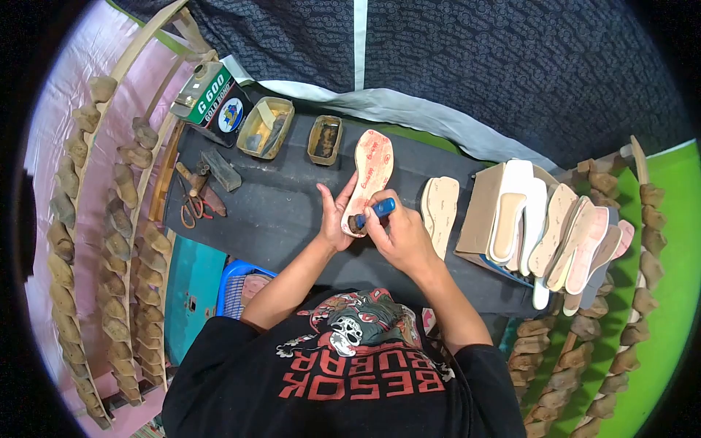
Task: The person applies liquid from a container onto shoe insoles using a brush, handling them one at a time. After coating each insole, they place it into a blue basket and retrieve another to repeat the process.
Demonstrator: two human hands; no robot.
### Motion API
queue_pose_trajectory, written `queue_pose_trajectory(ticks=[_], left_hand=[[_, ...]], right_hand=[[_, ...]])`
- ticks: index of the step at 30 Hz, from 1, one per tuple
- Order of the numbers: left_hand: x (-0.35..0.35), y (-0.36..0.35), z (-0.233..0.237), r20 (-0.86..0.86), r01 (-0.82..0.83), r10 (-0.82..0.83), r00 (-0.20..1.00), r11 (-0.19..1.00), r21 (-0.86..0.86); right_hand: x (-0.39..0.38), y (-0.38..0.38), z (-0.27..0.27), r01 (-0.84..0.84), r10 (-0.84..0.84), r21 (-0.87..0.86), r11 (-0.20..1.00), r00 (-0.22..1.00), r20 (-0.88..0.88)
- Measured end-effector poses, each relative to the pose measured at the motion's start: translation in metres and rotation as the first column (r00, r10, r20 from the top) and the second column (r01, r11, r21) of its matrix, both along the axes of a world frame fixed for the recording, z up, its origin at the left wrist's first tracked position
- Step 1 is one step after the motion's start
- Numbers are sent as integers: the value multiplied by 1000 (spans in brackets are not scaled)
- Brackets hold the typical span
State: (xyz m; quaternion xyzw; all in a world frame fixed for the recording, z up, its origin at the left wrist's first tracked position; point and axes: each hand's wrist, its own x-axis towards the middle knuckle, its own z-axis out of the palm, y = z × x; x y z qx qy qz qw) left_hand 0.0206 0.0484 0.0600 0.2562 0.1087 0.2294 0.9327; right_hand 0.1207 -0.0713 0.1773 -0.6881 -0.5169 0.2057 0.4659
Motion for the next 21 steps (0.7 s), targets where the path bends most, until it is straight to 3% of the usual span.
queue_pose_trajectory(ticks=[5, 7, 10, 13, 21], left_hand=[[-1, 6, -2, -58, 80, -75, 995, 993, 87], [4, 2, 0, -42, 20, -19, 999, 999, 30], [8, 0, -5, -31, -2, 1, 1000, 1000, -21], [6, 1, -10, -37, 17, -19, 999, 999, -45], [0, 1, -7, -93, 49, -55, 994, 997, -65]], right_hand=[[14, 2, 9, 65, -66, 17, 998, 994, 84], [15, 1, 15, 59, -61, 25, 998, 991, 115], [14, -5, 15, -107, 105, 2, 994, 983, 152], [11, -7, 15, -235, 238, -41, 971, 968, 80], [15, 2, 5, -48, 44, 77, 996, 998, 54]])
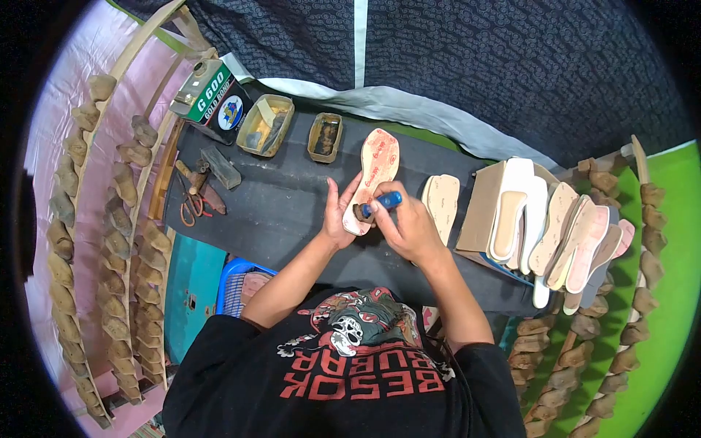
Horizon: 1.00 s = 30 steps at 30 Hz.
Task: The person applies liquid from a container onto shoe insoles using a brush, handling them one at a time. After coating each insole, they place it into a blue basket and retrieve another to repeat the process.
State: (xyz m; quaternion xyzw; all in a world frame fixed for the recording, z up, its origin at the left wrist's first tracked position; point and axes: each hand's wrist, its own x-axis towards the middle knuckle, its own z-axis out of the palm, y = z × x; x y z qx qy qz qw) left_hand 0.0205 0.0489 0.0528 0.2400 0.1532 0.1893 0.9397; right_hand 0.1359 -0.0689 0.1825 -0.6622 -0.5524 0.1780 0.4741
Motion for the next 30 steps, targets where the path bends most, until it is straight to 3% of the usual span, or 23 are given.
queue_pose_trajectory(ticks=[3, 6, 7, 10, 11, 15, 18, 19, 22, 23, 26, 27, 30], left_hand=[[1, 0, -1, 7, -55, 55, 998, 998, -18], [0, 0, 3, 40, -48, 51, 998, 995, -82], [0, 0, 2, 85, -37, 44, 995, 995, -92], [-1, -1, 7, 63, -17, 23, 998, 995, -101], [2, -4, 9, -19, -53, 51, 999, 988, -148], [1, -5, -3, 39, 31, -31, 999, 1000, -3], [-1, -3, -3, 65, 46, -42, 997, 997, -60], [4, -9, 14, 16, -35, 37, 999, 992, -124], [2, -4, -2, 0, -15, 15, 1000, 992, -128], [-1, 0, -14, 76, 36, -31, 997, 998, -57], [3, -2, 4, -26, -34, 33, 999, 997, -72], [1, 2, 0, 51, -9, 13, 999, 997, -79], [8, -1, -3, 35, -71, 74, 997, 994, -89]], right_hand=[[-6, -4, 3, -189, 189, 35, 981, 982, 25], [-5, -4, 2, -228, 229, -16, 974, 972, 52], [-3, -2, 6, -216, 215, -40, 976, 976, -34], [5, 1, 8, -108, 107, -23, 994, 993, -45], [9, 3, 3, -94, 95, 19, 995, 995, -12], [13, 6, 3, -2, 2, 11, 1000, 1000, -10], [10, 3, -2, -132, 132, 3, 991, 989, -74], [8, 2, 1, -170, 169, 26, 985, 985, 35], [8, 2, 2, -112, 111, -14, 994, 993, -33], [10, 4, 1, -74, 73, -13, 997, 993, -93], [14, 2, 10, -44, 43, -32, 999, 999, -16], [14, 1, 8, -90, 90, 13, 996, 995, 50], [10, -7, 11, -220, 223, -34, 975, 968, 119]])
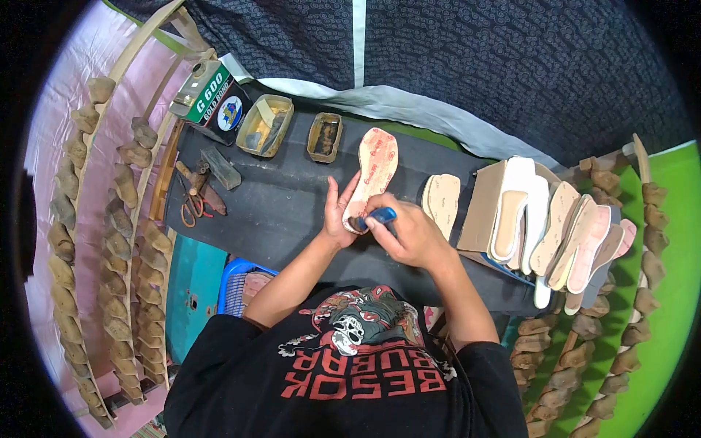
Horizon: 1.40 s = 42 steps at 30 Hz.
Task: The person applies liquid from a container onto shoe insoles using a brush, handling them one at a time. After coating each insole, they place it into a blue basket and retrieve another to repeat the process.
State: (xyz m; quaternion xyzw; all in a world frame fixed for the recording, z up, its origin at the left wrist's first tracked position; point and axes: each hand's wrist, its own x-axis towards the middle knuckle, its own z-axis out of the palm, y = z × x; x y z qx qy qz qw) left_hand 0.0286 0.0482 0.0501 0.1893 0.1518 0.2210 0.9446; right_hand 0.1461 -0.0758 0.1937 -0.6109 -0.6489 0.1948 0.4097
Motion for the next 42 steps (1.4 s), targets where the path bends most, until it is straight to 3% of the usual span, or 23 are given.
queue_pose_trajectory(ticks=[7, 10, 11, 14, 18, 22, 27, 28, 29, 32, 37, 40, 42], left_hand=[[-2, 1, 4, 29, 22, -22, 999, 1000, 14], [3, 1, 2, 21, -12, 11, 1000, 999, 33], [1, 0, 2, 22, -20, 20, 1000, 1000, 7], [4, 0, 5, 57, -18, 12, 998, 994, 110], [6, -3, 13, 17, -30, 28, 999, 996, 80], [6, -4, 16, 12, -35, 34, 999, 995, 90], [1, 0, 8, 85, 86, -100, 991, 984, 154], [0, 1, 11, 99, 106, -125, 987, 977, 183], [6, -5, 13, 15, 7, -9, 1000, 987, 163], [9, -6, 16, 20, -10, 8, 1000, 990, 138], [10, -5, 16, 13, -68, 67, 998, 986, 152], [12, -4, 13, 15, -80, 79, 997, 983, 165], [14, -4, 12, 1, -102, 103, 995, 984, 147]], right_hand=[[6, 1, -2, 173, -176, -32, 984, 981, -84], [1, -1, -1, 60, -59, 25, 998, 997, -56], [1, -5, -1, 42, -44, -28, 999, 998, -49], [3, -4, 4, 68, -78, -79, 995, 988, -132], [11, -3, -1, 182, -181, 29, 983, 983, -37], [8, -9, 2, 106, -107, 17, 994, 994, 35], [19, -5, 2, 333, -334, 31, 942, 942, 40], [18, -6, 3, 293, -293, 35, 956, 956, 14], [16, -8, 4, 252, -252, 39, 967, 968, -12], [9, -14, 13, 90, -90, -44, 995, 996, 10], [12, -8, 5, 226, -227, 73, 971, 974, 0], [15, -9, 8, 298, -298, -12, 955, 955, 0], [9, -9, 13, 238, -238, 14, 971, 971, -6]])
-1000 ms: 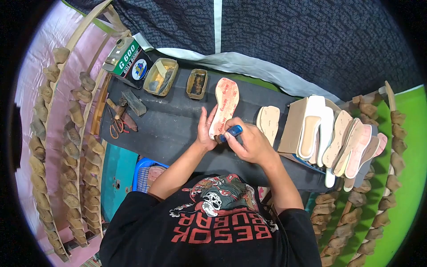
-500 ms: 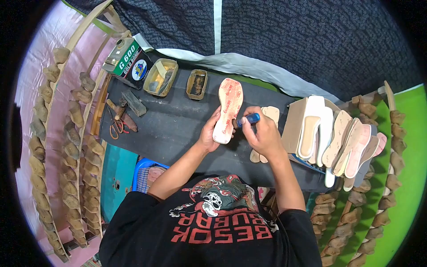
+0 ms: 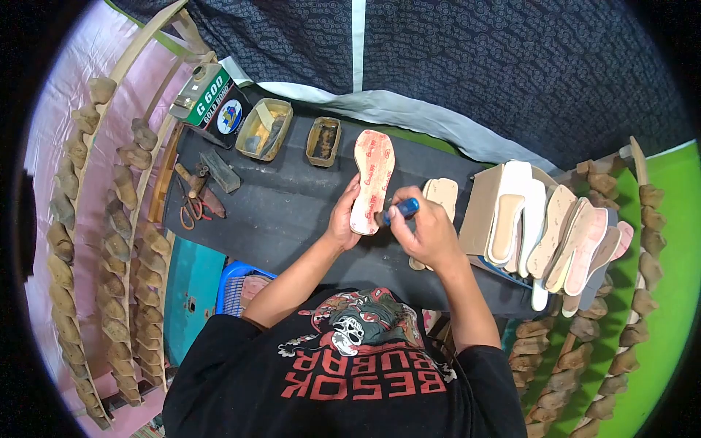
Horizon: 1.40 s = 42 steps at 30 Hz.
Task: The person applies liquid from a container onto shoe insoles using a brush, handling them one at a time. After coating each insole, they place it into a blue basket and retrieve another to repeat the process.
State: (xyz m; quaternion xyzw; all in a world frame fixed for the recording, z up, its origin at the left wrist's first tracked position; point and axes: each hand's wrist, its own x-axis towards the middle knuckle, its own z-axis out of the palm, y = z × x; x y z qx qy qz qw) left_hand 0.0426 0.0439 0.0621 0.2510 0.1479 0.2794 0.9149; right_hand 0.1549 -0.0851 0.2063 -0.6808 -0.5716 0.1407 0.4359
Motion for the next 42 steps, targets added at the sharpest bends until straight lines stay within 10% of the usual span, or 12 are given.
queue_pose_trajectory(ticks=[21, 31, 42], left_hand=[[-10, -2, 16, -46, 179, -177, 983, 983, 44], [-2, -4, -2, -24, 25, -24, 999, 999, 32], [1, 1, 10, 82, 27, -24, 996, 999, -43]], right_hand=[[18, 15, -20, 238, -250, 150, 959, 966, 68], [-21, -5, -5, -20, 19, -9, 1000, 999, -38], [-14, -4, -2, 57, -54, 18, 998, 991, -121]])
